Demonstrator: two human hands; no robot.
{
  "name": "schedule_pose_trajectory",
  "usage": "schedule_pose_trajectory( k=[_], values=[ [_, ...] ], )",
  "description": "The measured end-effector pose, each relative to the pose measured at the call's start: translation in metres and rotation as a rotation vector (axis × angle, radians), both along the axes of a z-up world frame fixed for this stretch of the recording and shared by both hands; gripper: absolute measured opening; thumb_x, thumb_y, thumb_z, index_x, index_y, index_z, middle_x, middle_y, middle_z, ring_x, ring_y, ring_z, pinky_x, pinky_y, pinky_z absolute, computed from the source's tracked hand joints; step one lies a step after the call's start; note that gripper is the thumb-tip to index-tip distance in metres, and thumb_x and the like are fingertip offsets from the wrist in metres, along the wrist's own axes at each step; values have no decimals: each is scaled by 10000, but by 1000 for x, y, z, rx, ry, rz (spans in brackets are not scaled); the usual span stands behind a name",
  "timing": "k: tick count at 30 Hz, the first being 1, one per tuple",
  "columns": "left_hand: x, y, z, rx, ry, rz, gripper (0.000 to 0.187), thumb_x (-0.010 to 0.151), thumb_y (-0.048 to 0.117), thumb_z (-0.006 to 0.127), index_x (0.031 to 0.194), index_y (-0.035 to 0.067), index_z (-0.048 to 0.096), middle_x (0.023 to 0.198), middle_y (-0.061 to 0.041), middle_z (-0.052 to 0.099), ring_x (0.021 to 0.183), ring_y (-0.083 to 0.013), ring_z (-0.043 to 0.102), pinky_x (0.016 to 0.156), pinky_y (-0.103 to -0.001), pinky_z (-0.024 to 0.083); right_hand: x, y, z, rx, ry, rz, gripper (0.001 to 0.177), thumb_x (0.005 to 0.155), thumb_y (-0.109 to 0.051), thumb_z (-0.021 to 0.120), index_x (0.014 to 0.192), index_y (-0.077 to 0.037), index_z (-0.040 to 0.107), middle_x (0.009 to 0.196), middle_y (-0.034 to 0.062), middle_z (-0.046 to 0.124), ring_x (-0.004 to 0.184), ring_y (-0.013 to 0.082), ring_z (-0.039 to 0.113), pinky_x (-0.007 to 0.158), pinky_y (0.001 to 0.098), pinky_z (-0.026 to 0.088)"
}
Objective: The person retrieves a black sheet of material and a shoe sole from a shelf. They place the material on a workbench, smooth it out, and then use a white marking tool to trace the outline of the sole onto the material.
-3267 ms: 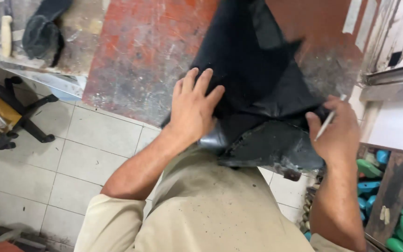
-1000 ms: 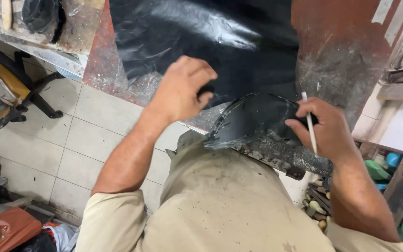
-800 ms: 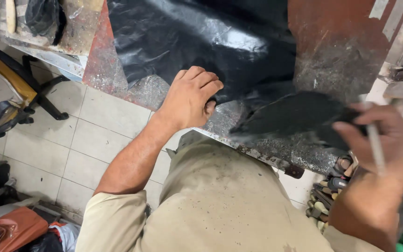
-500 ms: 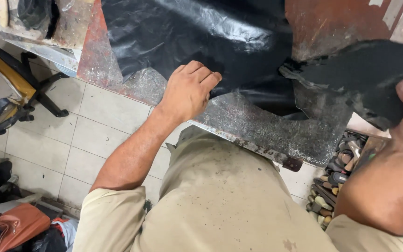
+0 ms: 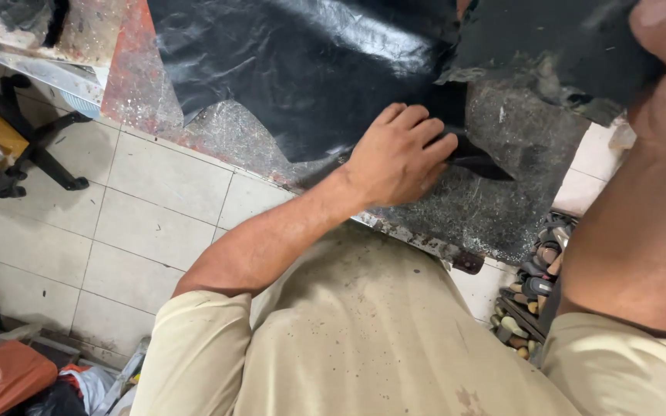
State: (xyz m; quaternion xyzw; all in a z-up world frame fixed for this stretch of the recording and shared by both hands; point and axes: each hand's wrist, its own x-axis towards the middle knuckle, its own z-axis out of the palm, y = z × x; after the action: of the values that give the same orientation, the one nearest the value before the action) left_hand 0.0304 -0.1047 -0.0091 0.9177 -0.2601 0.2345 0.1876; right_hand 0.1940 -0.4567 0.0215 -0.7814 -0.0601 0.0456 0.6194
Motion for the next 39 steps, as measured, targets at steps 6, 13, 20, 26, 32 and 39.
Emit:
schedule_pose_trajectory(
  k=[6,13,20,26,32,39],
  values=[
    [-67,-9,39,36,843,-520,508,940,418,610,1414,239,573,1541,-74,530,1529,-302,330,1271,-579,161,-40,115,3,17,-181,188,384,921,-162,832,1204,-182,572,1201,33,646,1066,146,636,930,302,544],
    [-99,69,29,-610,617,-123,698,988,540,568,1398,-20,488,1408,-248,596,1263,-372,635,1068,-495,552,-72,182,-21,22,-372,356,349,942,-40,866,1106,-101,563,1109,103,623,957,189,599,847,325,492],
    [-70,99,10,-291,165,217,324,1063,317,578,1266,67,611,1315,-187,578,1183,-379,550,933,-536,499,-78,183,-28,-464,-287,475,344,1003,-224,826,1135,-96,536,934,42,495,701,166,416,687,377,365],
    [-46,106,-9,26,215,150,325,933,238,777,1235,134,714,1420,-124,562,1245,-368,505,831,-519,445,-84,144,-23,-383,-134,542,395,956,-229,816,1175,-101,513,1094,74,608,751,126,569,689,287,460],
    [-34,113,-14,38,159,142,287,910,240,796,1180,160,740,1390,-102,594,1223,-344,527,804,-482,438,-126,153,-8,-517,-90,304,327,955,-51,844,1102,-30,552,962,129,638,749,183,629,698,336,536],
    [-32,102,-7,-42,194,235,273,910,403,764,1013,151,772,1240,-92,665,1237,-353,565,961,-466,445,-143,127,-54,-496,-237,187,247,937,-118,896,1042,-96,673,773,72,688,692,266,699,635,369,538]
  ],
)
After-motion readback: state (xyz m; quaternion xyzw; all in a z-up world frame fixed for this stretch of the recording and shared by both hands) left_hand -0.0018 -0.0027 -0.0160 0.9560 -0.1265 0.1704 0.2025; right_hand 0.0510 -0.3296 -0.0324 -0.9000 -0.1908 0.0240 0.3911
